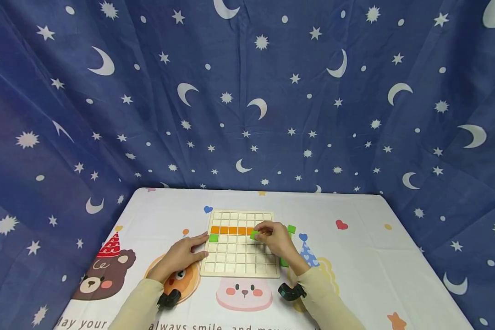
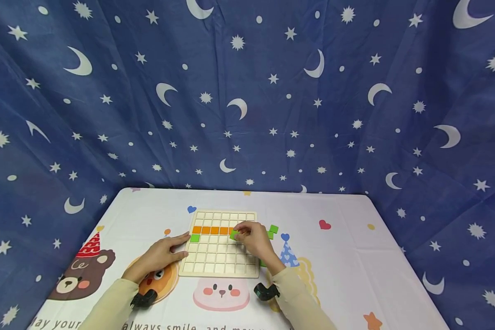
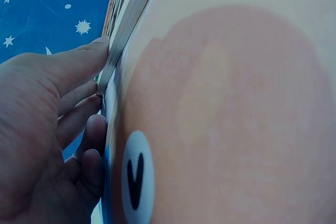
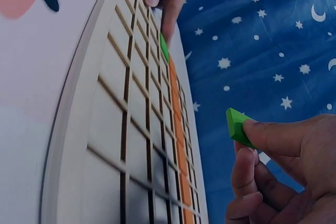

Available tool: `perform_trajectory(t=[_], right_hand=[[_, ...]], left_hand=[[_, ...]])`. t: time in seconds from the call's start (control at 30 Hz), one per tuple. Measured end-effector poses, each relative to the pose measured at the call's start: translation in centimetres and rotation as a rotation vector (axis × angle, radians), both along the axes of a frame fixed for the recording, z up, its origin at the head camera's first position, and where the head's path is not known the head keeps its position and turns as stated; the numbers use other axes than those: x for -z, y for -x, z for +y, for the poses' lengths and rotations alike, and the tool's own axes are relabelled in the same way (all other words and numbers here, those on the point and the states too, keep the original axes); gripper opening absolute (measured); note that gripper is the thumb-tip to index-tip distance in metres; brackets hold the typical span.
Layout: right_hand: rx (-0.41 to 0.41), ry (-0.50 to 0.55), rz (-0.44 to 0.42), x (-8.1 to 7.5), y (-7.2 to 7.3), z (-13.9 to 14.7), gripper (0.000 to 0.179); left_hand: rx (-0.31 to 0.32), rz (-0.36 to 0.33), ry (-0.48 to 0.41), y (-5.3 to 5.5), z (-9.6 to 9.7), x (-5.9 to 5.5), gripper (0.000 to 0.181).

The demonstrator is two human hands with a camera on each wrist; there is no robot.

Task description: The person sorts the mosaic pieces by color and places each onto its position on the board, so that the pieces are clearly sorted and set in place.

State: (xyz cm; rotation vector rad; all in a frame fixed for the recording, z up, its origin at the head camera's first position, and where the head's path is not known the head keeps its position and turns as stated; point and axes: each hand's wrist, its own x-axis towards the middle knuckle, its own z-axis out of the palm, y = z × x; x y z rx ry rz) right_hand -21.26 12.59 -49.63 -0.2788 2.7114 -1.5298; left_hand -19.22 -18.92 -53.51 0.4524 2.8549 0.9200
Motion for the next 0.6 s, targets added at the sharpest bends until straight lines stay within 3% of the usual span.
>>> perform_trajectory(t=[0.6], right_hand=[[-0.075, 0.015, -0.024, 1.2, 0.0, -4.2, 0.012]], left_hand=[[0.011, -0.023, -0.014, 0.3, -0.1, 0.0, 0.061]])
